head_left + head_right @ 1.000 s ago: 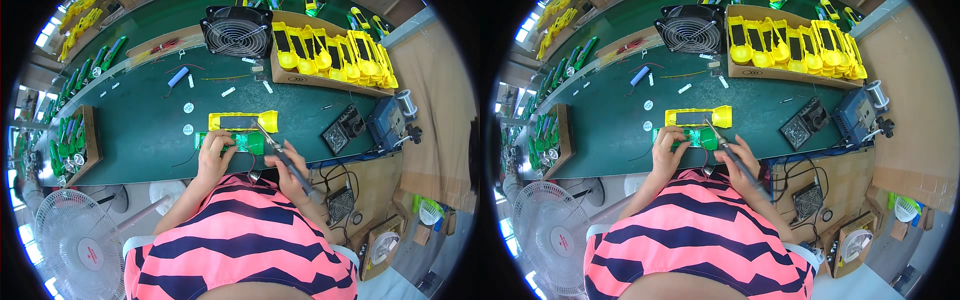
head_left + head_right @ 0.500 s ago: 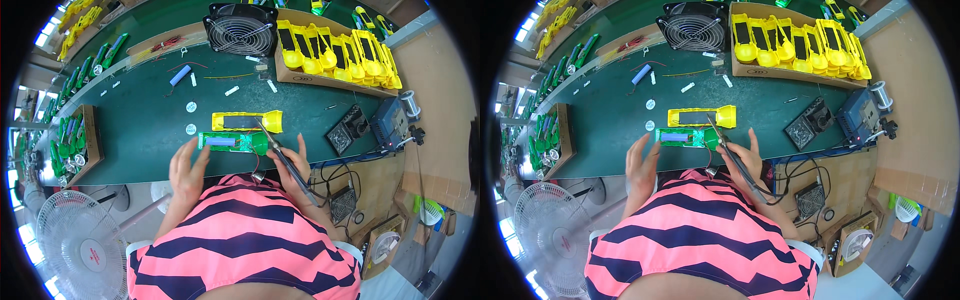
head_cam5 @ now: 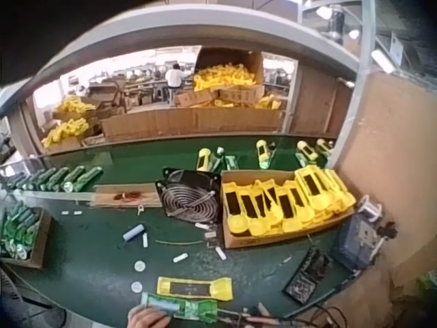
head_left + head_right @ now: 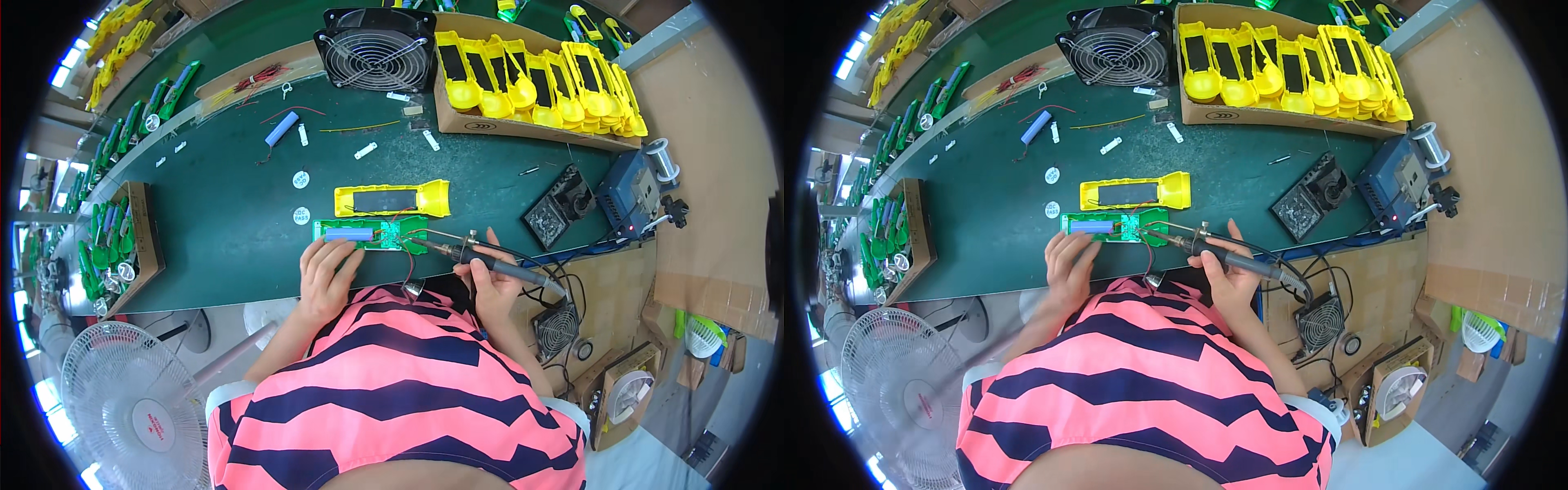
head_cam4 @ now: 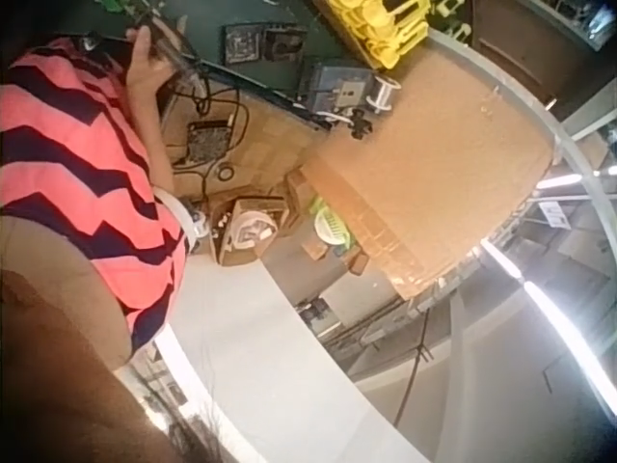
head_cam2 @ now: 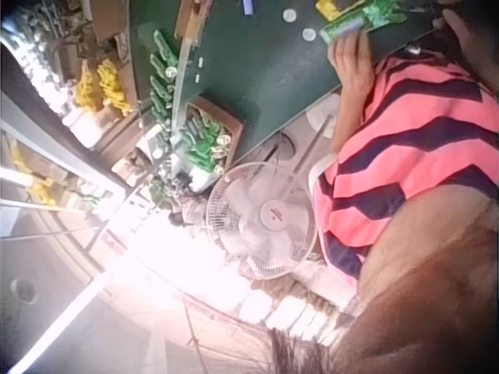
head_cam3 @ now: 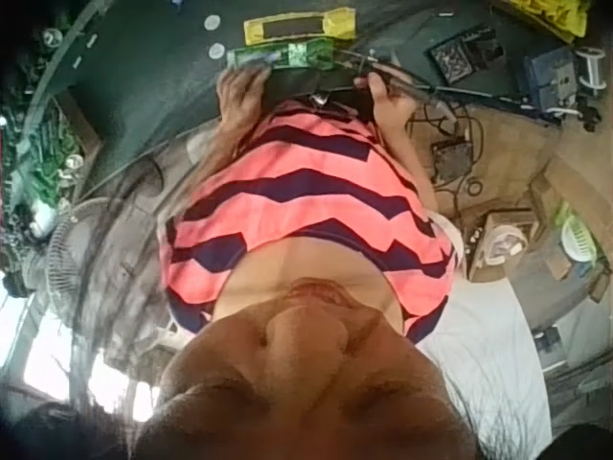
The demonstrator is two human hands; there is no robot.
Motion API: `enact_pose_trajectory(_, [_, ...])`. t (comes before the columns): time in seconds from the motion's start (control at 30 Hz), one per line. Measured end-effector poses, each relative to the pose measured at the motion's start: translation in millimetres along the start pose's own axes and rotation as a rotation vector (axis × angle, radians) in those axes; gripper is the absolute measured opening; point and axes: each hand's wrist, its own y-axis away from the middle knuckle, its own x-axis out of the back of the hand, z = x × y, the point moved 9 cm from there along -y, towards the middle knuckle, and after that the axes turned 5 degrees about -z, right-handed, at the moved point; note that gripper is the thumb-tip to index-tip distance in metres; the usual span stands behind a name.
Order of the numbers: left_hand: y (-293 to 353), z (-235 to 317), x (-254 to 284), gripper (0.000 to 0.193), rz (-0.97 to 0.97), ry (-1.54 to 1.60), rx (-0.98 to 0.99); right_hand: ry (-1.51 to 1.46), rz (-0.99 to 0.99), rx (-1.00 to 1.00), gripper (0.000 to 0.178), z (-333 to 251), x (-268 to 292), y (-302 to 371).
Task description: Soldering wires and electronic components onto a circuit board for a flashlight assembly on a production line.
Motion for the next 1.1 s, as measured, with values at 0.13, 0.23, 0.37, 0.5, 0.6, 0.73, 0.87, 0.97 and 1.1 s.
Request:
enact_pose_trajectory(0.13, [27.4,-6.3,3.4,0.032,-0.058,-0.154,0.047,0.054,-0.020,-0.012,0.018,0.4,-1.1,-1.3])
enact_pose_trajectory(0.23, [20.1,0.1,8.3,0.036,-0.035,-0.178,0.011,0.080,-0.046,0.007,0.019,-0.1,-1.7,-3.0])
enact_pose_trajectory(0.37, [-11.8,1.7,11.5,0.031,0.098,0.192,0.016,0.060,-0.074,0.045,0.020,-11.3,-9.1,-8.3])
enact_pose_trajectory(0.5, [-32.3,-6.1,-3.1,0.020,0.011,0.324,0.129,0.088,-0.079,-0.030,0.018,-8.1,-8.1,-14.5])
enact_pose_trajectory(0.6, [-42.9,-1.8,-8.8,0.019,-0.093,0.268,0.103,0.055,0.006,-0.143,0.015,-5.2,-6.4,-19.6])
enact_pose_trajectory(0.73, [-46.9,4.2,-15.6,0.017,-0.214,0.174,0.042,0.180,-0.072,-0.071,0.013,-7.0,-8.4,-27.7])
enact_pose_trajectory(0.87, [-48.9,6.4,-23.0,0.019,-0.306,0.116,0.022,0.214,-0.098,-0.048,0.012,-7.2,-12.2,-30.9])
enact_pose_trajectory(0.97, [-52.8,9.5,-24.1,0.018,-0.354,0.085,0.006,0.230,-0.113,-0.037,0.012,-5.2,-13.1,-32.3])
enact_pose_trajectory(1.1, [-54.5,10.2,-25.9,0.017,-0.389,0.064,0.010,0.264,-0.148,0.008,0.012,-9.1,-17.5,-34.3])
